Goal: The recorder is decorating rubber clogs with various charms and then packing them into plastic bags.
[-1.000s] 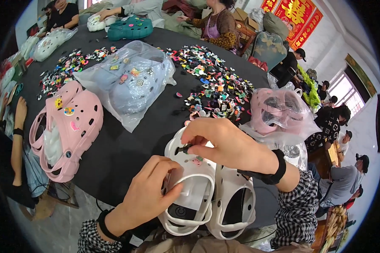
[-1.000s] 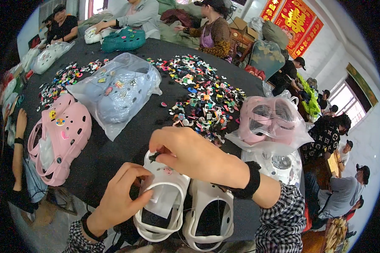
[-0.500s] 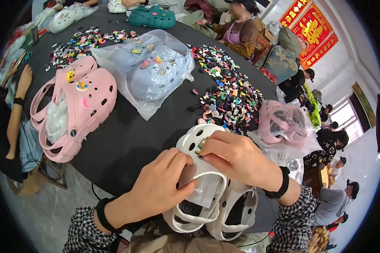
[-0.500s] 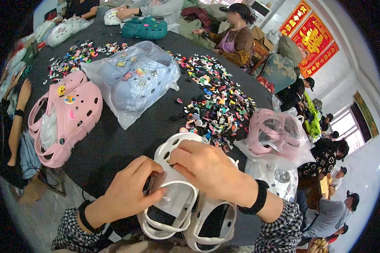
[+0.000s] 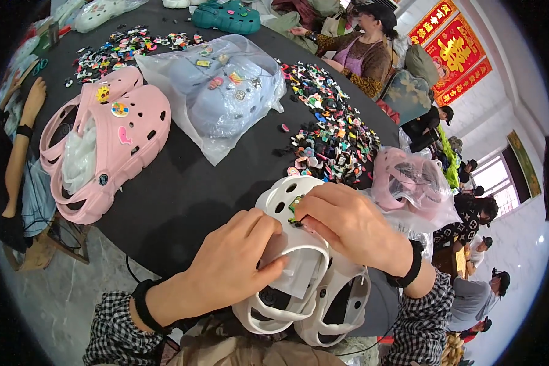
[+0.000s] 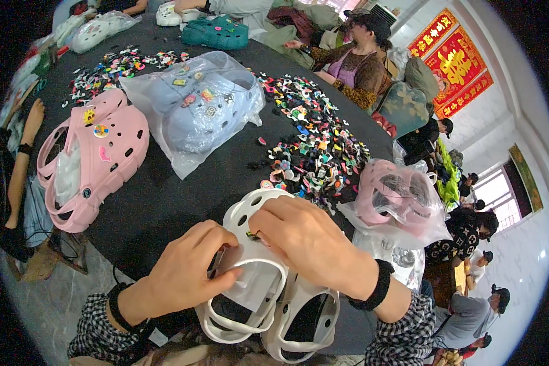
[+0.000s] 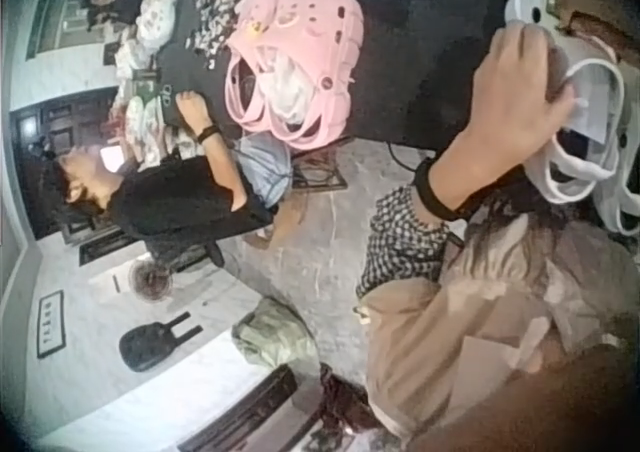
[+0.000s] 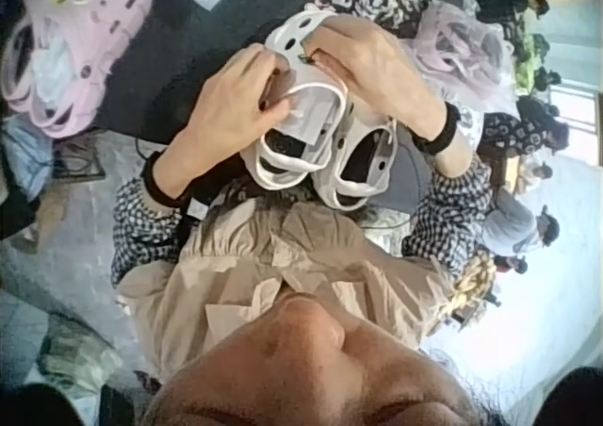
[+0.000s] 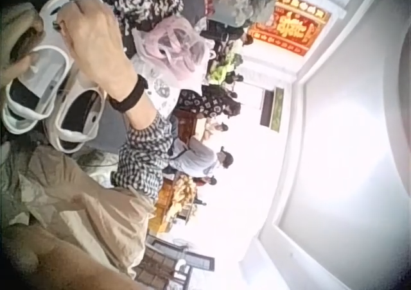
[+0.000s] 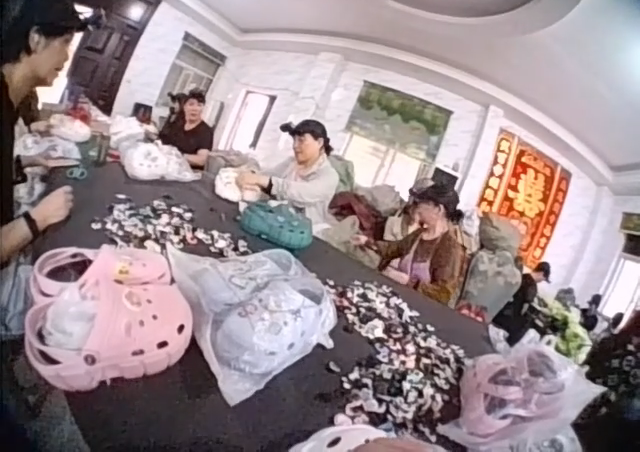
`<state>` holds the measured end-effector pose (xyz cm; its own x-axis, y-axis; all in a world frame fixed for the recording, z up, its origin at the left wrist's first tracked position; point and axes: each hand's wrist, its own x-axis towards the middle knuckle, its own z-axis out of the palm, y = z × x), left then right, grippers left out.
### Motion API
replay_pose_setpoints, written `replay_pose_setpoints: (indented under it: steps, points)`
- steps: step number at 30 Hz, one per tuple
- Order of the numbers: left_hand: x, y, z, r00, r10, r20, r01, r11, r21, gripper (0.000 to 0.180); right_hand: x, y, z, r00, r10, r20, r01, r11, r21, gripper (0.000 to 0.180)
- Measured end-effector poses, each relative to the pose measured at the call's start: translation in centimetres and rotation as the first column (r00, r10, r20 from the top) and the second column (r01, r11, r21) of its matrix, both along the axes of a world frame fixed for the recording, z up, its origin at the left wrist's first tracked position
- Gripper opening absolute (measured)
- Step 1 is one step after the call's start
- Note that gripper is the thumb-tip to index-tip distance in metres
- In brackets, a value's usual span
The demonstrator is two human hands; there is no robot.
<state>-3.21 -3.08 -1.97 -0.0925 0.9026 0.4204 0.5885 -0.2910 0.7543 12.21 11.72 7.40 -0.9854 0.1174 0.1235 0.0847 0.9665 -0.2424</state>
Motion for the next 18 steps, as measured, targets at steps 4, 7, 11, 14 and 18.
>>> replay_pose_setpoints:
  steps: [4, 7, 11, 14, 18]
  points:
    - [-0.1, 0.0, 0.0, 1.0, -0.004, -0.003, 0.004, 1.0, -0.002, 0.035, -0.4, 1.0, -0.2, 0.998, -0.001, 0.062, 0.005, 0.998, -0.064, 0.016]
    - [0.0, 0.0, -0.1, 1.0, -0.004, 0.003, 0.004, 1.0, -0.003, 0.034, -0.9, 1.3, 0.0, 0.994, 0.05, 0.102, -0.034, 0.987, -0.16, 0.016]
    - [0.0, 0.0, 0.1, 1.0, -0.003, -0.004, 0.003, 1.0, -0.013, 0.034, -1.0, 1.5, 0.2, 0.99, 0.094, 0.108, -0.081, 0.99, -0.116, 0.015]
    - [-0.2, 0.0, 0.0, 1.0, 0.002, -0.003, -0.002, 1.0, -0.007, 0.034, -1.4, 1.3, -0.2, 0.988, 0.112, 0.102, -0.11, 0.994, -0.023, 0.013]
    - [-0.1, 0.1, 0.3, 1.0, 0.014, -0.017, -0.014, 1.0, 0.022, 0.032, -1.2, 0.6, -1.0, 0.992, 0.125, -0.003, -0.122, 0.973, 0.197, 0.011]
